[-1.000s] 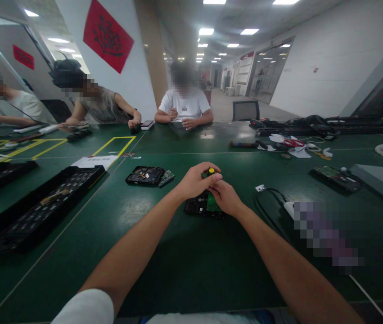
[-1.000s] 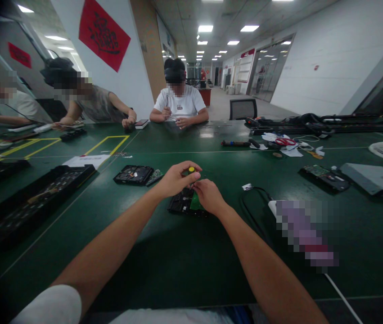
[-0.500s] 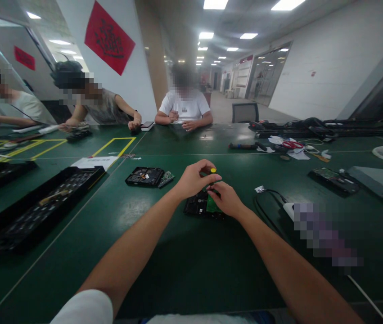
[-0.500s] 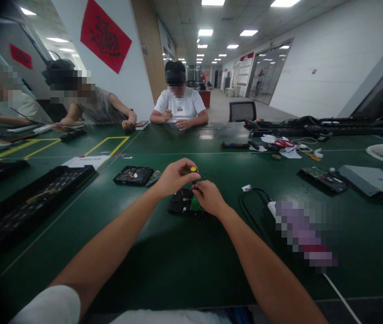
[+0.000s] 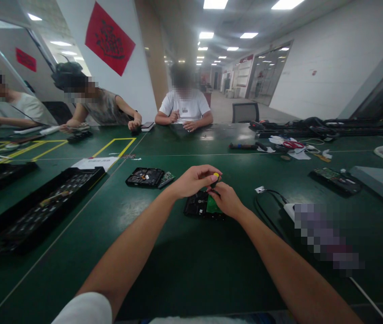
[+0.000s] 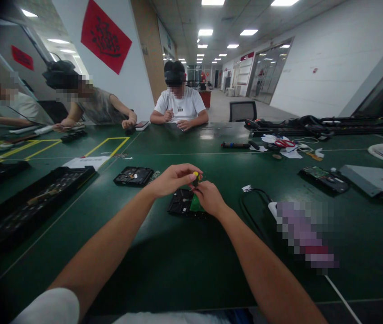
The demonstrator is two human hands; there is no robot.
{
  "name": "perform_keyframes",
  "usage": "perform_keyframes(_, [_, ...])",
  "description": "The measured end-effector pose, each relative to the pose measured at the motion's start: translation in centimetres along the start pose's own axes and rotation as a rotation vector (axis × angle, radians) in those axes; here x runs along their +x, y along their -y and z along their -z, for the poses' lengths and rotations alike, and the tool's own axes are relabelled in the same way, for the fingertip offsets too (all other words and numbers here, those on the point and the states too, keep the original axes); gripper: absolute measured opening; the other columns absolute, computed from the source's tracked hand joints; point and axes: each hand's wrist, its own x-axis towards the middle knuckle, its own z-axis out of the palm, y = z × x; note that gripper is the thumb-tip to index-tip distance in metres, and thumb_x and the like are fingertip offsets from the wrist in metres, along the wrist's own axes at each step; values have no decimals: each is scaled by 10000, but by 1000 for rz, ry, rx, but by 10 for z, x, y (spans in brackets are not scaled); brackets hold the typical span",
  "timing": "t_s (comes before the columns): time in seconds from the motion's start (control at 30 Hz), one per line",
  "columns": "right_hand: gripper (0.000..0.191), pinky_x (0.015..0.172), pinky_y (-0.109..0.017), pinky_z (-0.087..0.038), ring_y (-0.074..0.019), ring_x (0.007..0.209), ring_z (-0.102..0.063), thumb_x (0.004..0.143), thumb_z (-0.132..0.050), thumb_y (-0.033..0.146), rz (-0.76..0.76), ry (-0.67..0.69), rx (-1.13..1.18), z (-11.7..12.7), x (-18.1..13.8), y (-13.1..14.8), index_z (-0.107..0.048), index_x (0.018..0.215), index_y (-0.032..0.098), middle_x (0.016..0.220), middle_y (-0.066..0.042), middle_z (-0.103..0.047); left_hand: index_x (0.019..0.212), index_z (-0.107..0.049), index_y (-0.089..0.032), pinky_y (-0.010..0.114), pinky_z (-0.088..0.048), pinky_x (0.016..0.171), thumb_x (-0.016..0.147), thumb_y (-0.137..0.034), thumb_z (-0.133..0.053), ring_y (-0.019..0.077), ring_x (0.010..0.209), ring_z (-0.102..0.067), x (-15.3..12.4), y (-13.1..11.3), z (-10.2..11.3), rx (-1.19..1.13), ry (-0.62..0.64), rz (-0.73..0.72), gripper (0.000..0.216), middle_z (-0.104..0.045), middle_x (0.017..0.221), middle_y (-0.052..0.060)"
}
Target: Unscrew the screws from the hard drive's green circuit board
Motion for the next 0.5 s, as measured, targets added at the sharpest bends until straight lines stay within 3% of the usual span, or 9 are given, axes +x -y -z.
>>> perform_keyframes(0.07, [102,865,-355,-487,-214,931,-635,935,-567,187,-9,2,3,0,0,0,-664,964,189,972,-69,-689,1159,-640,-167,286,-552,694,878,-430,-655,160,826,-639,1,3,-2,99,-115,-29,385,-670,1015,78])
perform_keyframes(0.2, [110,893,-366,-486,-216,955,-635,941,-554,184,-4,5,3,-2,1,-1,-660,967,184,991,-73,-697,1057,-678,-192,259,-516,701,838,-415,-701,171,899,-625,3,5,-8,348,-247,-83,314,-659,1029,66])
perform_keyframes(0.4, [140,882,-377,-486,-227,963,-631,928,-580,207,-25,-32,-1,-1,-1,0,-634,1057,191,1030,-84,-695,973,-663,-182,246,-492,681,804,-389,-735,161,874,-610,3,5,-9,398,-283,-81,276,-656,973,46])
perform_keyframes(0.5, [119,880,-371,-479,-225,963,-627,945,-559,220,1,-35,-1,-2,-1,0,-645,1022,191,1012,-83,-697,1026,-653,-171,251,-507,683,827,-409,-710,162,864,-616,2,5,-10,302,-241,-46,315,-662,990,61])
